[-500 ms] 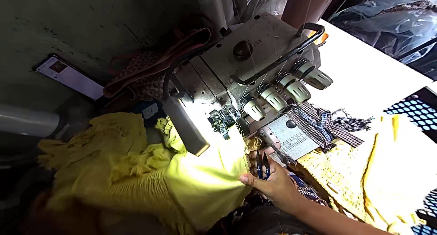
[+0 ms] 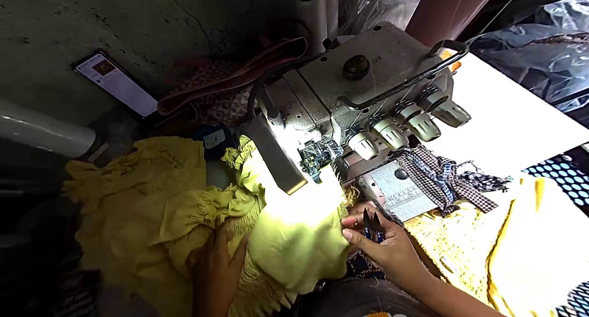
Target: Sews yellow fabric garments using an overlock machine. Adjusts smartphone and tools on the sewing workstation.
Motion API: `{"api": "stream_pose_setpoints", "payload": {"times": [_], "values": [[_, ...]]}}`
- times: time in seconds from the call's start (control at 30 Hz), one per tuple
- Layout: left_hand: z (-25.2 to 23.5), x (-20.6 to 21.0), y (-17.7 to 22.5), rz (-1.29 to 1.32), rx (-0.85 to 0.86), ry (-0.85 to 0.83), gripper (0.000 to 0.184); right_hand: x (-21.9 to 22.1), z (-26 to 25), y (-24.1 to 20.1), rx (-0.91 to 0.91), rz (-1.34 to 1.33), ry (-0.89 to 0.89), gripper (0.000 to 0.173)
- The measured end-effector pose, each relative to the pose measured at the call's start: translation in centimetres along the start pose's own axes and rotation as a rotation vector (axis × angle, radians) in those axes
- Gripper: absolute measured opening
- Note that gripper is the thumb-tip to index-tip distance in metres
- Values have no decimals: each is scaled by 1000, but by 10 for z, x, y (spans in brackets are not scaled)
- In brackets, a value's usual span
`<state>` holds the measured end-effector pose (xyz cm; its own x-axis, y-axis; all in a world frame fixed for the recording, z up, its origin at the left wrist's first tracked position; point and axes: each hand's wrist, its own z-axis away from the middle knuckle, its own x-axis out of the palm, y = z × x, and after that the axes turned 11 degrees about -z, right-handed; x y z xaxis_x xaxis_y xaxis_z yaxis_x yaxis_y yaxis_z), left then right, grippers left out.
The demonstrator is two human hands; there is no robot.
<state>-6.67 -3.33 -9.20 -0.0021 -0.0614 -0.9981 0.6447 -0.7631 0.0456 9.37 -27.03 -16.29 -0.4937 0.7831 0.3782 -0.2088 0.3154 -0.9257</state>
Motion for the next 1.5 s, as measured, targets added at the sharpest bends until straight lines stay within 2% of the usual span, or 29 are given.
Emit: {"api": "stream_pose_setpoints", "payload": {"times": [0.07, 0.1, 0.13, 0.2, 0.23, 0.3, 0.4, 0.47, 0.57, 0.67, 0.77, 0.83, 0.9, 0.93, 1.0, 1.1, 1.17, 1.33, 1.4, 1.5], "values": [[-8, 2, 9, 28, -101, -156, 68, 0, 0, 2, -1, 0, -10, 16], [-15, 6, 16, 13, -115, -181, 68, 1, -1, 2, -15, -5, -11, 14], [-22, 14, 21, -9, -99, -163, 61, 2, -1, 3, -41, -12, -13, 14], [-27, 32, 19, 8, -48, -18, 43, 3, 0, 4, -106, -40, -19, 21], [-26, 39, 16, 67, -52, 57, 41, 5, 1, 5, -132, -62, -3, 26], [-18, 50, 8, 252, -115, 226, 46, 7, 2, 6, -145, -74, 38, 26], [-3, 48, 7, 678, -211, 478, 56, 1, 4, 5, -144, -3, 23, 15], [2, 39, 6, 897, -260, 622, 53, -1, 5, 3, -121, 18, 15, 24], [1, 27, 11, 1035, -303, 779, 40, 0, 7, 1, -110, 13, 24, 34], [-5, 23, 17, 1073, -245, 889, 35, 2, 7, 1, -187, 11, -2, 34], [-21, 9, 20, 1008, -239, 1032, 46, 4, 4, -2, -185, -4, 0, 24], [-48, -4, 13, 810, -169, 1128, 58, 8, 5, -8, -79, -50, 4, 28], [-90, -12, -4, 577, -1, 1192, 60, 15, 8, -12, 18, -110, 40, 36], [-113, -13, -7, 504, 63, 1210, 59, 19, 10, -11, 21, -130, 65, 39], [-137, -10, 3, 550, 131, 1162, 54, 23, 15, -6, -58, -136, 111, 40], [-122, -5, 16, 709, 148, 1145, 52, 16, 14, 4, -310, 22, 115, 19], [-112, -1, 8, 780, 143, 1146, 46, 9, 7, 5, -401, 140, 79, 13], [-101, -4, 2, 822, 173, 1126, 44, 19, 0, -3, -195, 53, -34, 19], [-98, -6, 1, 816, 177, 1114, 44, 24, 1, -1, -211, 6, -30, 20], [-96, -6, -2, 799, 175, 1092, 45, 31, 0, -6, -83, -148, 32, 21]]}}
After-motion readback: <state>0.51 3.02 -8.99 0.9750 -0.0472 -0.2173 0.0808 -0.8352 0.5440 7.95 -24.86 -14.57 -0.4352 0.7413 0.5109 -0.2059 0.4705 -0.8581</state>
